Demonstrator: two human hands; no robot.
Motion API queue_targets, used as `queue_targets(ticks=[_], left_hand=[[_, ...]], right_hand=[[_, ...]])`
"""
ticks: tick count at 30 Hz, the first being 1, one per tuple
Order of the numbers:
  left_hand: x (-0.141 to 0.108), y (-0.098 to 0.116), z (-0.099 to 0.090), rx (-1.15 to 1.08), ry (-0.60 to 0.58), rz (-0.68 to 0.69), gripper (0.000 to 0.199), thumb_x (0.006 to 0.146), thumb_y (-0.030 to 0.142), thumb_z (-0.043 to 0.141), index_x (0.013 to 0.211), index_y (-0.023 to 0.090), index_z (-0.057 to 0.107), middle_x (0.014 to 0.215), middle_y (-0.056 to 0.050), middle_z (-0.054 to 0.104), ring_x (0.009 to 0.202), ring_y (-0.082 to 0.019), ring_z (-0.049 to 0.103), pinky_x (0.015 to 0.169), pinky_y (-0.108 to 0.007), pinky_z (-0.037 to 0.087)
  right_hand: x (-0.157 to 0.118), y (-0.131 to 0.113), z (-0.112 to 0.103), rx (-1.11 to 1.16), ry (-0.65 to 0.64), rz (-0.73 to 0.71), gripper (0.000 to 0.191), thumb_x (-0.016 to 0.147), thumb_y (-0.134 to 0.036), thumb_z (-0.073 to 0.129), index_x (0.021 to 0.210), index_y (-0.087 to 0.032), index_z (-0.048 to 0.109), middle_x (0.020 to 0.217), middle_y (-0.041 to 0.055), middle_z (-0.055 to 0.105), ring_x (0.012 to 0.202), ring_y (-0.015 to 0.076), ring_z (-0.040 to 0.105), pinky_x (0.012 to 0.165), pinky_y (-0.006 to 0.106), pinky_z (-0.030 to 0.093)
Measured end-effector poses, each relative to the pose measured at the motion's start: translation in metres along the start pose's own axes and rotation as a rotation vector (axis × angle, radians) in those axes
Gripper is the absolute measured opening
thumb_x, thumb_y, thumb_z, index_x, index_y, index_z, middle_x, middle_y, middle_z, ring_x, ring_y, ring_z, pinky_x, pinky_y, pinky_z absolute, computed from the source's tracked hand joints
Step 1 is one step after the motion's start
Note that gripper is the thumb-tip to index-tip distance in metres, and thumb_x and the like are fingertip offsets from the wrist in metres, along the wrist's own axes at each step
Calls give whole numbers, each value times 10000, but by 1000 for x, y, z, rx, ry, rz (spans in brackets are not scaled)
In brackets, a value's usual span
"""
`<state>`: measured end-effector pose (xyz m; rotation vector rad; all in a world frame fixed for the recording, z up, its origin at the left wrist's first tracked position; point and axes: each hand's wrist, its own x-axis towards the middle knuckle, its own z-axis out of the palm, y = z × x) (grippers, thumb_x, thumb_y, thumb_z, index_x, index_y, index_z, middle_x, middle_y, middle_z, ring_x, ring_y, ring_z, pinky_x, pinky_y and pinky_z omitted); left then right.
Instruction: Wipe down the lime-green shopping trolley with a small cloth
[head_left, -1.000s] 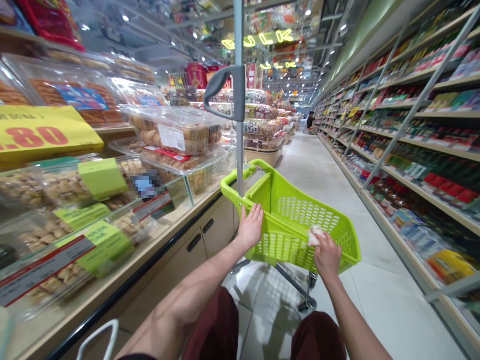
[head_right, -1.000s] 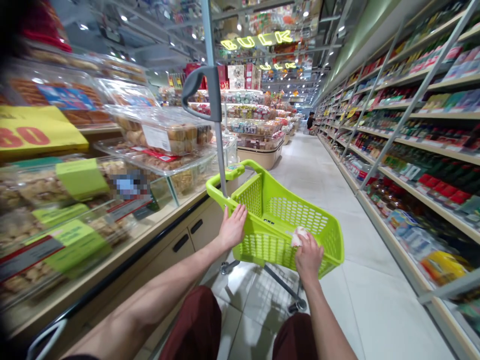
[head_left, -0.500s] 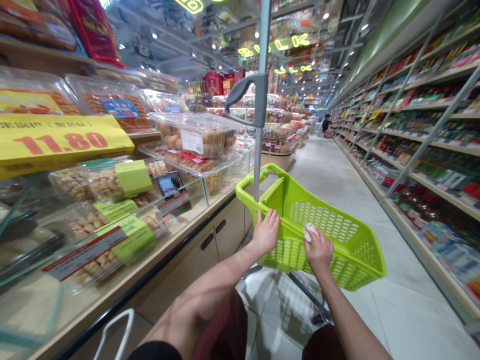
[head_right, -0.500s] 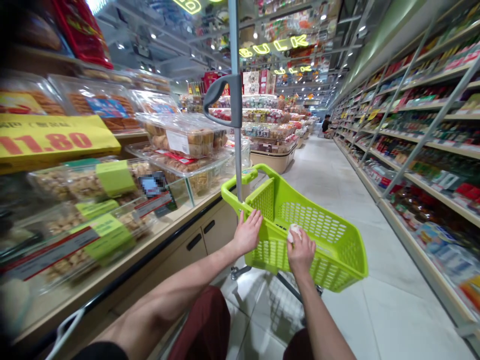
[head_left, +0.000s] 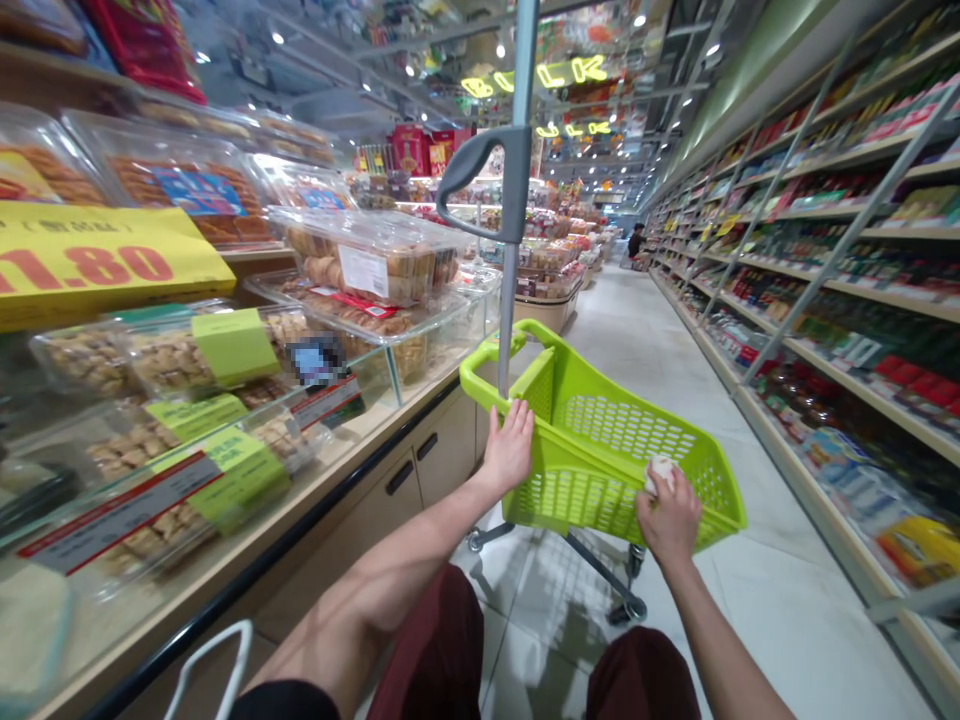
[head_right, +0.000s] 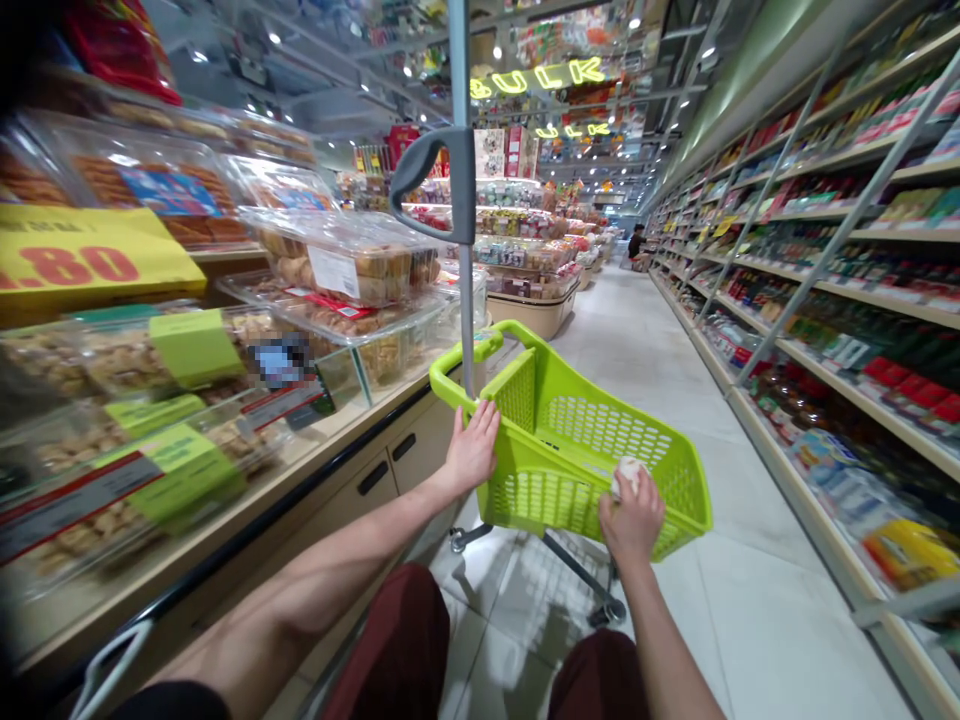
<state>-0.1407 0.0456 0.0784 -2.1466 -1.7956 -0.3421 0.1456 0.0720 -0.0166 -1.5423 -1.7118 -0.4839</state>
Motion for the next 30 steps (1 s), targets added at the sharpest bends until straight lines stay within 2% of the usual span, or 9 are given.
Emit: queue_targets(ticks=[3,8,12,15,19,22,25,28,30], left_hand=[[0,1,-1,2,-1,10,646,729,215,389,1345,62,270,1447,-145,193,1345,-255,77,1052,-557,35],[0,-1,-6,-5,-13,34,653,718,209,403,1343,66,280,1444,-143,206,1346,-257,79,1054,-556,42],[0,0,-8,-29,-11,6,666,710,215,422,1342,58,280,1444,-147,203,1346,-263,67,1057,-553,44],[-3,-1,-9,-74,9,12,649,715,226,436,1332,74,304,1435,-148,228,1345,-252,95,1063,-540,57],[-6,-13,-15,-155,105,38,636,721,203,447,1335,126,301,1419,-112,288,1334,-236,163,1062,-550,85],[-3,-31,-30,-172,254,-75,634,725,162,437,1339,119,281,1431,-114,258,1334,-226,168,1067,-533,110],[8,-49,-49,-163,330,-214,657,721,158,453,1346,99,257,1435,-134,233,1334,-236,166,1063,-526,142],[17,-63,-62,-142,313,-293,672,725,177,469,1351,95,239,1440,-139,215,1334,-245,163,1055,-540,149],[18,-67,-62,-127,284,-309,676,725,190,477,1351,98,239,1442,-136,208,1335,-245,157,1054,-546,141]], right_hand=[[7,-25,8,40,6,-25,343,714,-380,534,984,-178,594,1239,138,458,1118,303,405,882,460,325],[17,-48,17,279,-11,-59,183,744,-198,459,869,-168,589,1192,115,514,1096,222,465,919,400,375],[20,-84,19,467,-64,-159,274,720,-93,382,879,-169,592,1251,93,488,1177,193,426,978,397,369],[35,-124,17,546,-72,-250,442,709,-42,348,1075,-171,561,1244,81,508,1177,169,441,990,380,381],[97,-180,-10,610,92,-431,574,737,-33,343,1282,-199,420,1295,75,471,1209,169,414,1000,381,385],[168,-220,-47,613,333,-567,540,788,-55,337,1298,-219,400,1341,71,420,1264,180,340,1021,420,352],[232,-254,-78,523,469,-664,490,821,-61,323,1266,-228,441,1355,57,409,1296,171,281,1046,440,297],[260,-269,-85,387,434,-763,436,855,-80,315,1234,-217,482,1340,61,433,1312,162,240,1065,434,246],[252,-268,-75,313,351,-858,414,866,-92,321,1226,-202,494,1327,71,448,1314,163,234,1063,420,247]])
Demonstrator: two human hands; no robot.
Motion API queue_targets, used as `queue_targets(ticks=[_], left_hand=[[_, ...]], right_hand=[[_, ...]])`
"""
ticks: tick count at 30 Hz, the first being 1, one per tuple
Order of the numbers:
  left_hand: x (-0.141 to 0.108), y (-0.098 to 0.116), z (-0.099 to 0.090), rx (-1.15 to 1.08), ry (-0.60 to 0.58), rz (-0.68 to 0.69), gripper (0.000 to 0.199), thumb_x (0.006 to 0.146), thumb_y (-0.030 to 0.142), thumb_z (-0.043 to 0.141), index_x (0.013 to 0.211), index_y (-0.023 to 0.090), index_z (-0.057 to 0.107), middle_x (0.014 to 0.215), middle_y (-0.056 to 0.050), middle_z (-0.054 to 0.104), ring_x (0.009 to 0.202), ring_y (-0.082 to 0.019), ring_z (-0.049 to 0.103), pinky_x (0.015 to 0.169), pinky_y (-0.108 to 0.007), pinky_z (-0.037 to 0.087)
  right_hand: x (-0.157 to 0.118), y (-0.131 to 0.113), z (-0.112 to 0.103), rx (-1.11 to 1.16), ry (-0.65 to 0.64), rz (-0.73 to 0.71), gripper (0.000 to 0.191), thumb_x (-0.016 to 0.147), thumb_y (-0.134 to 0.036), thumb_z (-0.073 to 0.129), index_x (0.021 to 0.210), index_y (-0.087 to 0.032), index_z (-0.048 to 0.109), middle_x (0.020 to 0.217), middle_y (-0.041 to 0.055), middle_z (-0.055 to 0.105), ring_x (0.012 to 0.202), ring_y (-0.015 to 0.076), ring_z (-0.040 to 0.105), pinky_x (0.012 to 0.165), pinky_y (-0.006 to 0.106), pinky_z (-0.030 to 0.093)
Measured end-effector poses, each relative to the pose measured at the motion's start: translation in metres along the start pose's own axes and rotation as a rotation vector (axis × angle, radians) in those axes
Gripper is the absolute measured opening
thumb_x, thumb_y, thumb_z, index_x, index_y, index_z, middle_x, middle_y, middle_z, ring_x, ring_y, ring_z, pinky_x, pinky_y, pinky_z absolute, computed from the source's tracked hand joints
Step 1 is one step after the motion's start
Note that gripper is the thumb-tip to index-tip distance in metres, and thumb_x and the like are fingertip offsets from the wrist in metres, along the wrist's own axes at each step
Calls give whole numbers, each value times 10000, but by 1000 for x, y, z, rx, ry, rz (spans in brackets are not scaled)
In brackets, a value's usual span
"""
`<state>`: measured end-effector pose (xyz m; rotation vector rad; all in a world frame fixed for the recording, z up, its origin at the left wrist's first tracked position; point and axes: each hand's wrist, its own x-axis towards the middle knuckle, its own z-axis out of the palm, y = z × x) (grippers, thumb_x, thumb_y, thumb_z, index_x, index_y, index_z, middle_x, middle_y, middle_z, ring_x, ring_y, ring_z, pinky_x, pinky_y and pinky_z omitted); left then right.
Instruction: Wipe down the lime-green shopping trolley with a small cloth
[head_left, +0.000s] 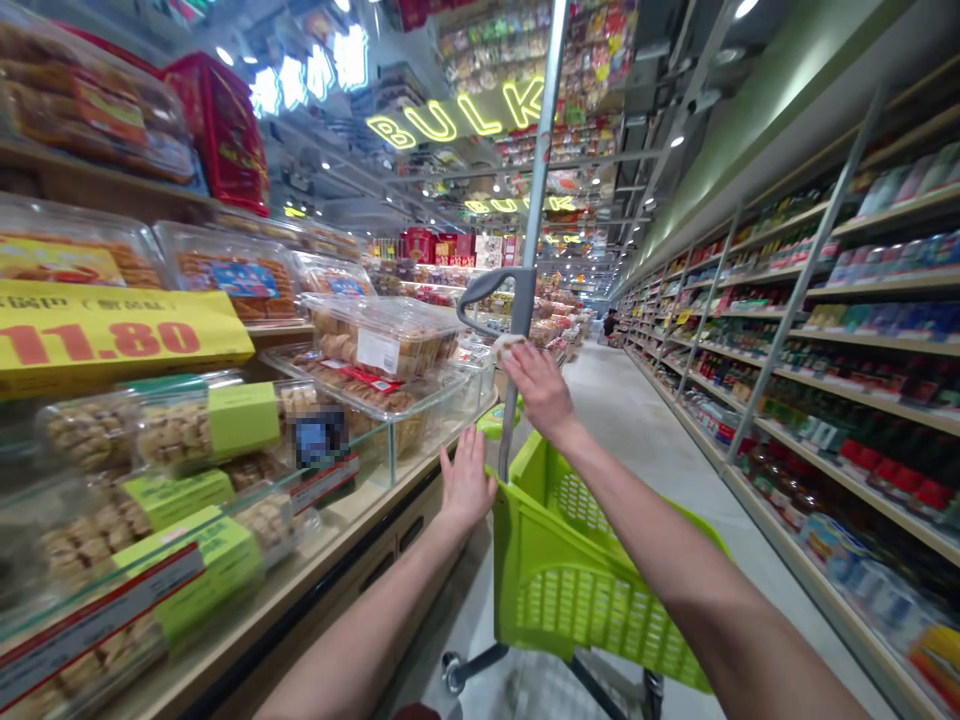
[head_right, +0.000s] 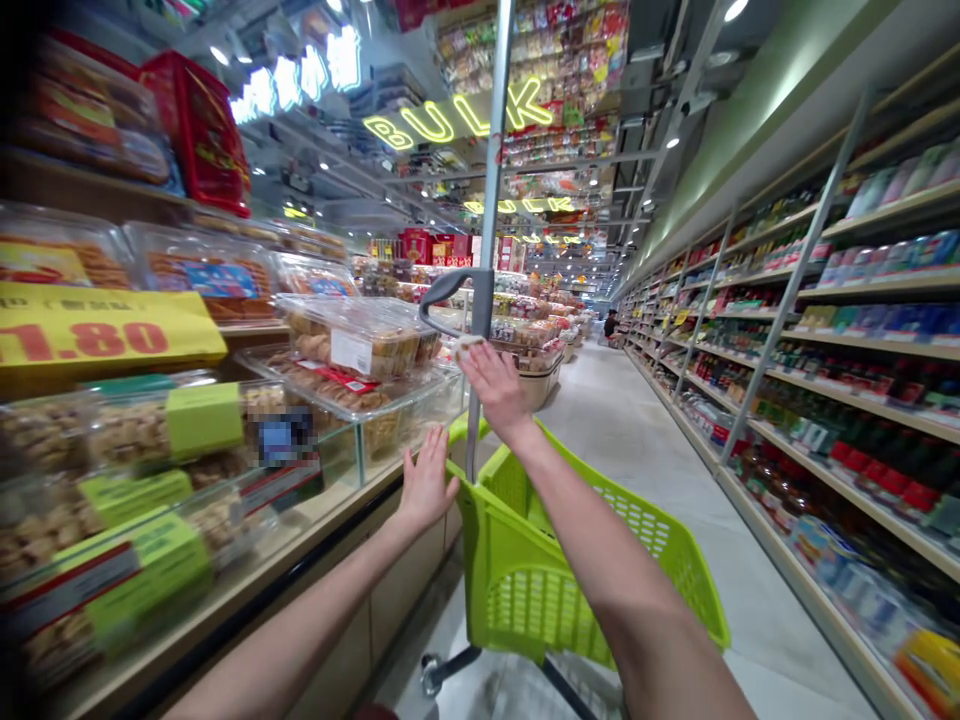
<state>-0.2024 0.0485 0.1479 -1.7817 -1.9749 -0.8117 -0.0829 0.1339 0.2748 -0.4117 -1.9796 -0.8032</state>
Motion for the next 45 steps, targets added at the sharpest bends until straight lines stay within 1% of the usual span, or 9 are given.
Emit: queue_targets(ticks=[4,7,15,18,23,25,31,34,45], left_hand=[[-10,-8,11,32,-39,24,674,717,203,495,1341,99,263,1440,-134,219,1335,-244,157,1057,-543,128],[-15,-13,16,44,-49,30,657,722,205,487,1336,102,277,1432,-133,242,1334,-242,163,1058,-542,126],[0,-9,3,80,2,7,675,732,228,477,1355,102,251,1446,-124,199,1338,-246,146,1057,-538,141],[-5,-10,6,77,6,23,678,731,226,476,1356,96,247,1445,-127,198,1338,-241,149,1059,-540,126],[-17,-19,15,72,-54,7,684,716,214,485,1352,104,259,1443,-126,209,1335,-244,159,1054,-546,134],[-17,-22,14,74,-59,3,688,714,215,485,1354,105,256,1445,-126,201,1336,-247,154,1052,-547,134],[-13,-18,9,79,-43,-6,692,714,216,479,1356,106,248,1448,-123,192,1341,-245,131,1063,-540,110],[-20,-15,14,80,-79,-1,695,711,224,487,1354,110,249,1448,-124,194,1342,-253,121,1062,-543,111],[-84,-11,52,95,-272,62,693,692,189,456,1348,89,258,1449,-129,193,1339,-256,132,1056,-548,122]], right_hand=[[-62,-25,13,39,-236,-184,409,864,-96,344,1240,-182,481,1322,85,450,1301,179,268,1034,404,301],[-90,-36,16,54,-309,-301,372,862,-120,374,1200,-170,521,1279,85,499,1264,194,344,998,391,356],[-6,-1,0,-57,-107,-29,409,876,-95,316,1248,-163,471,1346,100,414,1317,199,227,1056,446,237],[-19,-8,7,-49,-198,-77,401,875,-106,333,1248,-161,471,1339,100,424,1306,204,258,1047,438,258],[-94,-44,22,-3,-406,-211,405,856,-114,391,1252,-157,462,1315,101,457,1258,214,352,1000,412,344],[-106,-50,23,23,-443,-247,395,851,-115,404,1236,-161,480,1290,95,487,1238,210,382,980,398,372],[-57,-26,12,11,-240,-20,421,869,-89,321,1264,-155,450,1362,100,390,1318,203,226,1048,445,260],[-55,-21,12,36,-271,9,430,867,-87,327,1275,-164,437,1364,97,386,1324,195,208,1058,452,236],[-204,-97,37,140,-420,89,425,854,-81,355,1255,-175,461,1340,80,425,1294,191,283,1029,421,317]])
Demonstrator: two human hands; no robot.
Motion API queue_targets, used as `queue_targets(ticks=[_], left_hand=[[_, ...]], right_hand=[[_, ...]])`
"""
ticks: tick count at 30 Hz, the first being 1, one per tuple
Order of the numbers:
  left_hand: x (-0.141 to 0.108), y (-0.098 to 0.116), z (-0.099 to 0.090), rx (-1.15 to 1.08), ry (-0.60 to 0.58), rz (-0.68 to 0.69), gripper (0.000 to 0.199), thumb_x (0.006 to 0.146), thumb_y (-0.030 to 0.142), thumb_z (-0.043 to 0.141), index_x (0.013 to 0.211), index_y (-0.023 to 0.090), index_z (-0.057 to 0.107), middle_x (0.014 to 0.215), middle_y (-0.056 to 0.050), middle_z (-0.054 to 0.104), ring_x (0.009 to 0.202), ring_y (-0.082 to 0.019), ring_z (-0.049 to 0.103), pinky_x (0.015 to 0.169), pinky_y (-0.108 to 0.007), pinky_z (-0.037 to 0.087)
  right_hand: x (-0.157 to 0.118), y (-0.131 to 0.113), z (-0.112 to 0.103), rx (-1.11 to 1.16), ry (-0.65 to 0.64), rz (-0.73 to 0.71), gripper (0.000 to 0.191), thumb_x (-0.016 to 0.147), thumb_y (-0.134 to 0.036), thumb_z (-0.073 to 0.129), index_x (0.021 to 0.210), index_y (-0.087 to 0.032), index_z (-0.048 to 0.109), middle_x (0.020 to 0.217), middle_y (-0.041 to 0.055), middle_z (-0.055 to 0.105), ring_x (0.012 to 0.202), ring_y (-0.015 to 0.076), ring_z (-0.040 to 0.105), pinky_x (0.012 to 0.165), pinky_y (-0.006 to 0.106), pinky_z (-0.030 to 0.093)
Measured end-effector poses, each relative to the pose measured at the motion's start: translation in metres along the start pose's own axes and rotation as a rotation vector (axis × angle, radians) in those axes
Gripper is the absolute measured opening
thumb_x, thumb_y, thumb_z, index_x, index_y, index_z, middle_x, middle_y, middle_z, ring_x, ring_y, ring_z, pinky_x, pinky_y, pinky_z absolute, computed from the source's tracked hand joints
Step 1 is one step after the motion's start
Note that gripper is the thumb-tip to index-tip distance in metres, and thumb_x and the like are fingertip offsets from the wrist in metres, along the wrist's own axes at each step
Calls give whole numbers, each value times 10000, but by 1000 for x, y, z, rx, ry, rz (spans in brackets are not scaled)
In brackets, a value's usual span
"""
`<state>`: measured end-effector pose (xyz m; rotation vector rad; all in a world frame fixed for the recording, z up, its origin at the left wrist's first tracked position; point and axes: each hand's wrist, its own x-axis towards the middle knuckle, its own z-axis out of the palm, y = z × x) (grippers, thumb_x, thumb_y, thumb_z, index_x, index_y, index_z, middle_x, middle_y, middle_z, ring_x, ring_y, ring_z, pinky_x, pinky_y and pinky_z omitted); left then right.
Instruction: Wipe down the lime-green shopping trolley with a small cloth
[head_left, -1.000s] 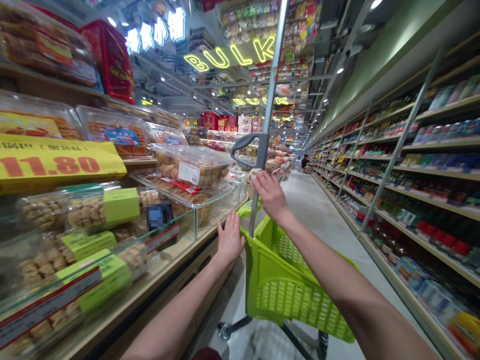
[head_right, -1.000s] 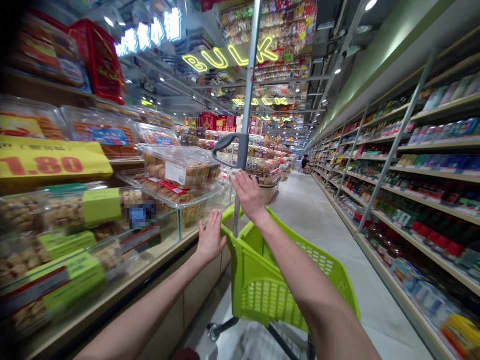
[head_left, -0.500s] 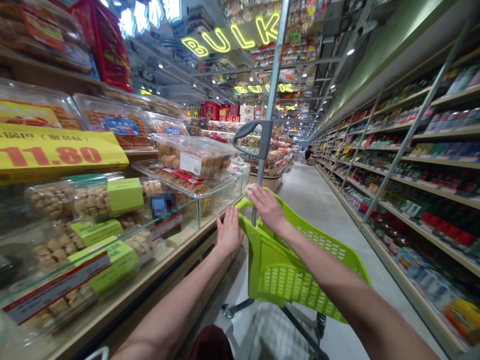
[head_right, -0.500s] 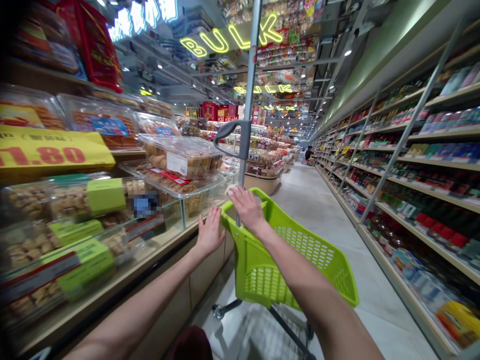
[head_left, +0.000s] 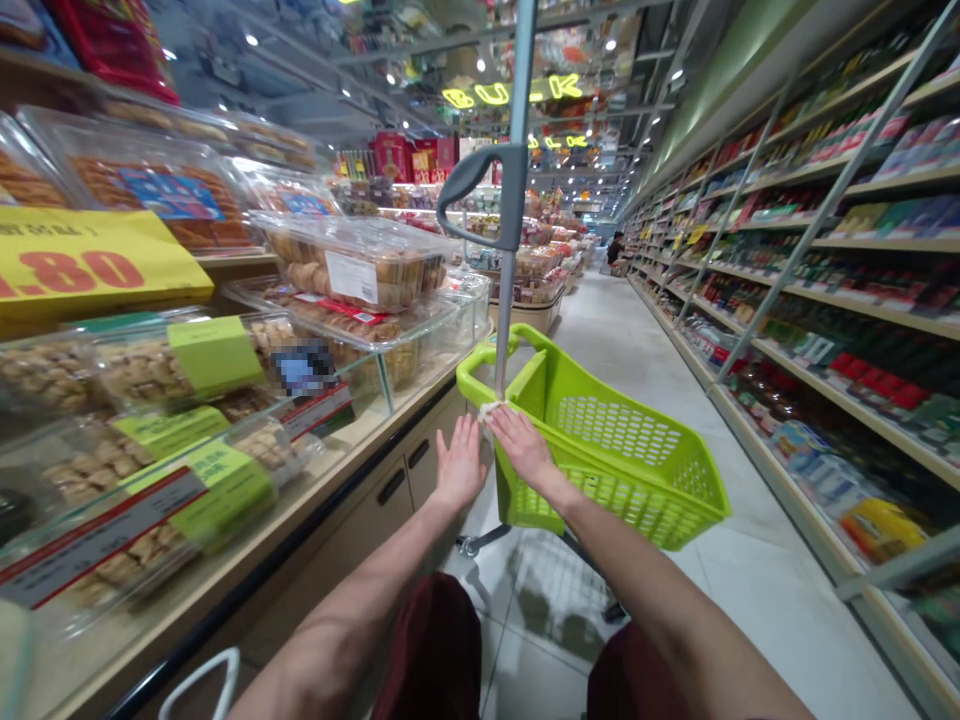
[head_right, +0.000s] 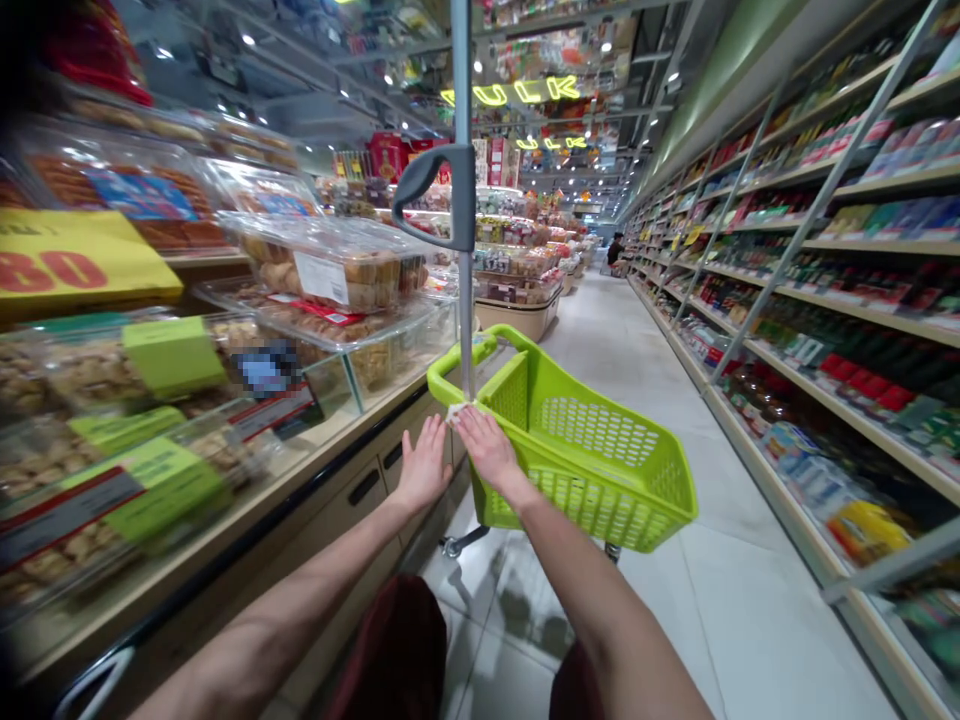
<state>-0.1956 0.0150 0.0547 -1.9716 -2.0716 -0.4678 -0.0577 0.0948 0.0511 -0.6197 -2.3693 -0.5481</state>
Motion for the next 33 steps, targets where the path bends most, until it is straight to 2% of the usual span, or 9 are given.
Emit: queue_targets(ticks=[4,7,9,14,17,25,27,31,33], left_hand=[[-14,9,16,-12,-27,49,687,691,181,437,1348,85,260,1447,-124,199,1341,-231,134,1064,-539,103],[-21,12,24,-24,-57,81,681,690,182,433,1344,84,269,1448,-120,199,1343,-225,127,1068,-532,94],[-21,11,25,-28,-70,74,686,689,182,436,1346,85,264,1449,-122,195,1342,-228,128,1069,-531,93],[-9,11,21,-22,-38,-6,711,685,179,447,1354,81,230,1448,-142,188,1340,-259,125,1057,-545,122],[-6,17,20,-34,-31,-3,721,681,171,454,1357,86,220,1447,-146,190,1339,-266,129,1053,-544,132],[-27,28,30,-42,-108,77,681,689,169,440,1341,78,263,1439,-145,216,1336,-249,151,1060,-531,120],[-26,27,31,-47,-104,64,683,688,164,442,1341,79,260,1437,-147,221,1335,-251,155,1059,-533,121],[-16,34,28,-64,-54,44,696,698,168,449,1353,87,231,1442,-145,211,1337,-264,139,1057,-538,131],[-13,42,27,-72,-40,65,703,701,170,456,1358,88,219,1445,-144,202,1339,-264,131,1060,-537,128]], right_hand=[[-40,-15,25,23,-96,37,404,841,-74,378,1223,-134,495,1316,105,452,1271,205,330,1020,418,336],[-60,-24,31,63,-209,63,375,840,-72,377,1176,-126,535,1275,118,494,1249,190,369,1007,412,353],[-61,-26,25,85,-222,79,387,843,-68,363,1186,-142,527,1278,114,492,1259,177,353,1006,413,351],[-27,-13,-5,76,-58,141,465,848,-60,327,1291,-169,416,1382,70,363,1330,171,179,1061,423,258],[-19,-6,-9,51,-70,185,462,849,-73,348,1299,-165,404,1391,75,348,1330,179,184,1065,429,247],[-79,-22,11,72,-351,213,401,832,-74,407,1209,-168,508,1292,102,482,1241,190,381,1003,412,346],[-81,-19,3,85,-314,223,414,830,-65,392,1216,-167,501,1298,100,476,1254,194,361,1004,426,337],[-66,0,-22,58,-82,254,477,836,-54,328,1286,-180,424,1357,89,401,1318,174,224,1047,440,255],[-64,10,-27,25,-23,284,487,838,-50,304,1296,-176,410,1365,90,389,1325,176,204,1046,451,248]])
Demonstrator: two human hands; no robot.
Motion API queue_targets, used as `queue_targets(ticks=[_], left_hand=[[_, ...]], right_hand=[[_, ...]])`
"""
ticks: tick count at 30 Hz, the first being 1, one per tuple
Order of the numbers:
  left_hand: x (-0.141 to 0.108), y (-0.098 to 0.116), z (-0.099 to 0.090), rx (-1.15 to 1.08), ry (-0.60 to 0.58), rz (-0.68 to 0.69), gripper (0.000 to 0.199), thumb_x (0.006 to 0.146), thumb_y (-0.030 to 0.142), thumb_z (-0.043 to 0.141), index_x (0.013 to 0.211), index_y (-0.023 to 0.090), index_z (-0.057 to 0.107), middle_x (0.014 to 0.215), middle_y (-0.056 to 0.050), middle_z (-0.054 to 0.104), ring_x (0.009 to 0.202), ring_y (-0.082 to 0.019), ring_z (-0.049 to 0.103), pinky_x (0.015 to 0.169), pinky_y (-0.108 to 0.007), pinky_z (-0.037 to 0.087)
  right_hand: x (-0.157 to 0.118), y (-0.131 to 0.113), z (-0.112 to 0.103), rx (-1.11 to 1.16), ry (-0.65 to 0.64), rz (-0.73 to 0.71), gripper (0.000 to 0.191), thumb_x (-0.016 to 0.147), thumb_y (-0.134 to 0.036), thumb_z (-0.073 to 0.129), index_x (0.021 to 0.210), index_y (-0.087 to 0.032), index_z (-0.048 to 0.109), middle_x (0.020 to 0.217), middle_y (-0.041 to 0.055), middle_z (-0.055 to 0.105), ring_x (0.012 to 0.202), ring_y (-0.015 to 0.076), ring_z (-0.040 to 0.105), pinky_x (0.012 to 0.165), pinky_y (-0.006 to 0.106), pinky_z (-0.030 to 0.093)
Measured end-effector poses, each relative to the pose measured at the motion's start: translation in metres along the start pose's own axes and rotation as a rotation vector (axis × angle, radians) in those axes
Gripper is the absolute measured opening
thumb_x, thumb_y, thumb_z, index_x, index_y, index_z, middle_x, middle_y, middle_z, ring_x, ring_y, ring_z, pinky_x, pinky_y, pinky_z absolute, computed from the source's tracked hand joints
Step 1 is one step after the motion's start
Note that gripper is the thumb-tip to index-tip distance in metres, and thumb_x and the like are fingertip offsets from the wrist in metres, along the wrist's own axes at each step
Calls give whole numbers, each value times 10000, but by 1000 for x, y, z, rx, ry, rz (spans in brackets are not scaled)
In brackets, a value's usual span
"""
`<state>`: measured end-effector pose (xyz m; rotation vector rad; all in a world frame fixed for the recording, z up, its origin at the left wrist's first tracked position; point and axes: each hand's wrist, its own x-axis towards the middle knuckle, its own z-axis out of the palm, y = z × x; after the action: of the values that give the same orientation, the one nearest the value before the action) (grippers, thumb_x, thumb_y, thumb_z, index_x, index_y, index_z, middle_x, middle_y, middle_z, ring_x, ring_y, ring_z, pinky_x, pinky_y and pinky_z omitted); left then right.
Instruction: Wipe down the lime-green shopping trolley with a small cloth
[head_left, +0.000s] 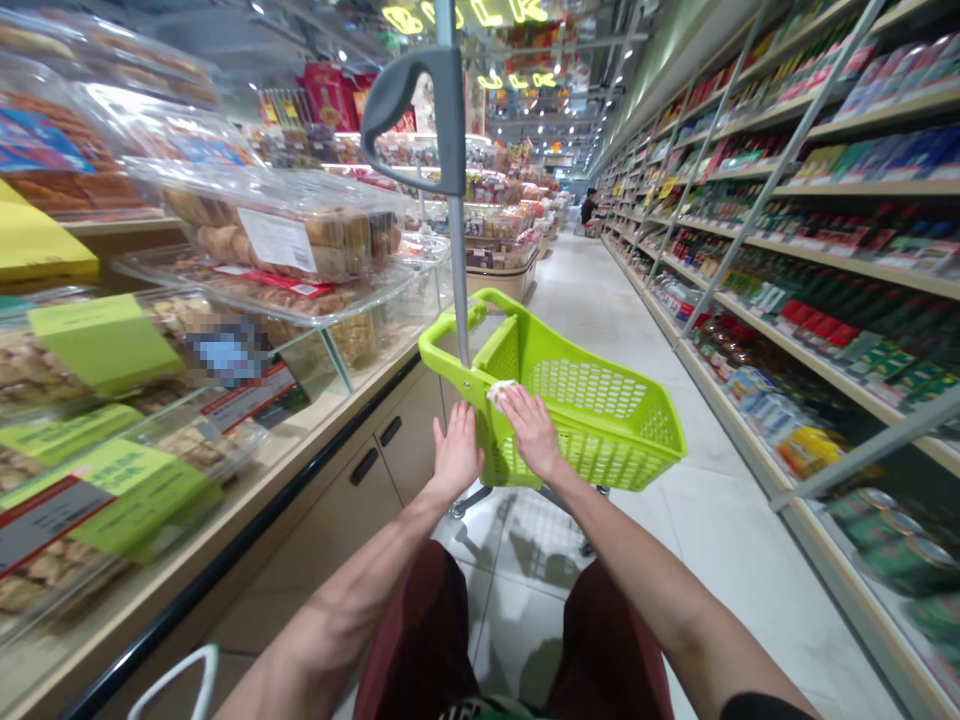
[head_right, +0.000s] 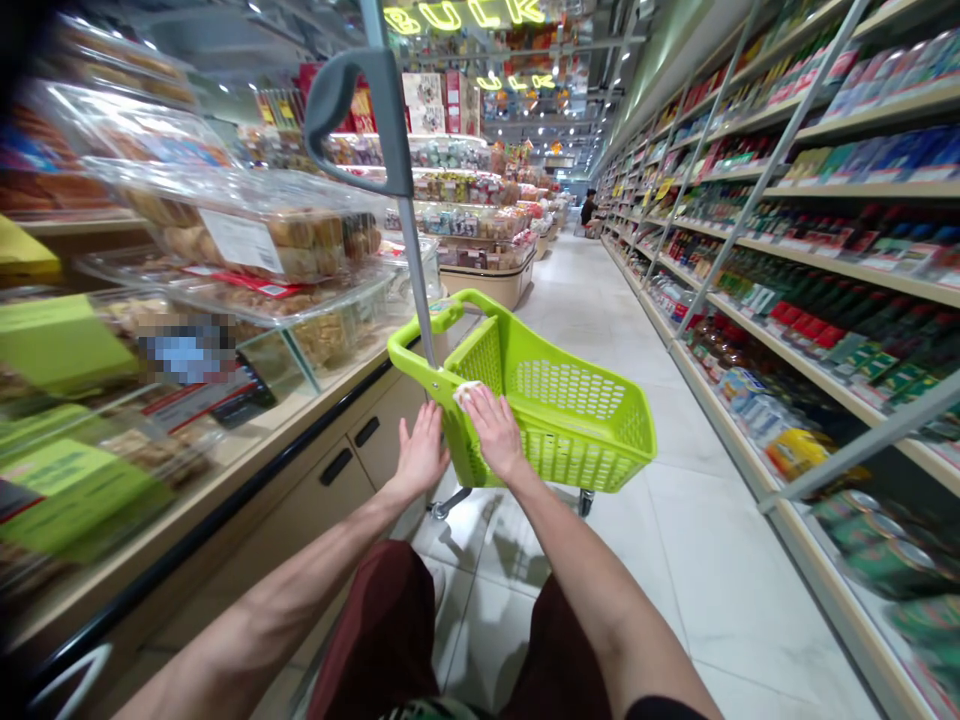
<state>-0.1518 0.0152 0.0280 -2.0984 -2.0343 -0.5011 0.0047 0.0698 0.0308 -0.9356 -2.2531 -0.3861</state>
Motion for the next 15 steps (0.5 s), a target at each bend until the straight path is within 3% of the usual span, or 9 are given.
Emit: queue_targets(ticks=[3,8,11,15], left_hand=[[-3,15,3,-5,-33,64,719,695,174,464,1363,83,213,1446,-146,196,1342,-262,113,1067,-529,105],[-20,32,20,-2,-154,221,697,695,172,435,1359,86,241,1449,-134,191,1345,-252,92,1067,-531,70],[-19,37,24,-10,-169,240,693,702,169,416,1362,82,225,1455,-127,175,1346,-240,98,1064,-536,64],[-4,52,18,-21,-149,223,698,698,156,410,1365,85,219,1460,-114,159,1348,-229,90,1072,-522,47]], right_hand=[[-17,10,8,-30,-59,4,460,835,-53,326,1262,-171,453,1335,96,431,1301,193,269,1019,451,292],[-74,13,29,-35,-180,29,414,835,-78,366,1219,-160,497,1272,110,503,1250,201,364,980,441,349],[-79,15,16,-25,-119,43,442,841,-75,320,1247,-161,471,1300,104,474,1281,203,311,990,451,331],[-62,30,-11,-50,-18,103,463,851,-96,289,1294,-145,413,1360,106,397,1326,204,199,1028,452,264]])
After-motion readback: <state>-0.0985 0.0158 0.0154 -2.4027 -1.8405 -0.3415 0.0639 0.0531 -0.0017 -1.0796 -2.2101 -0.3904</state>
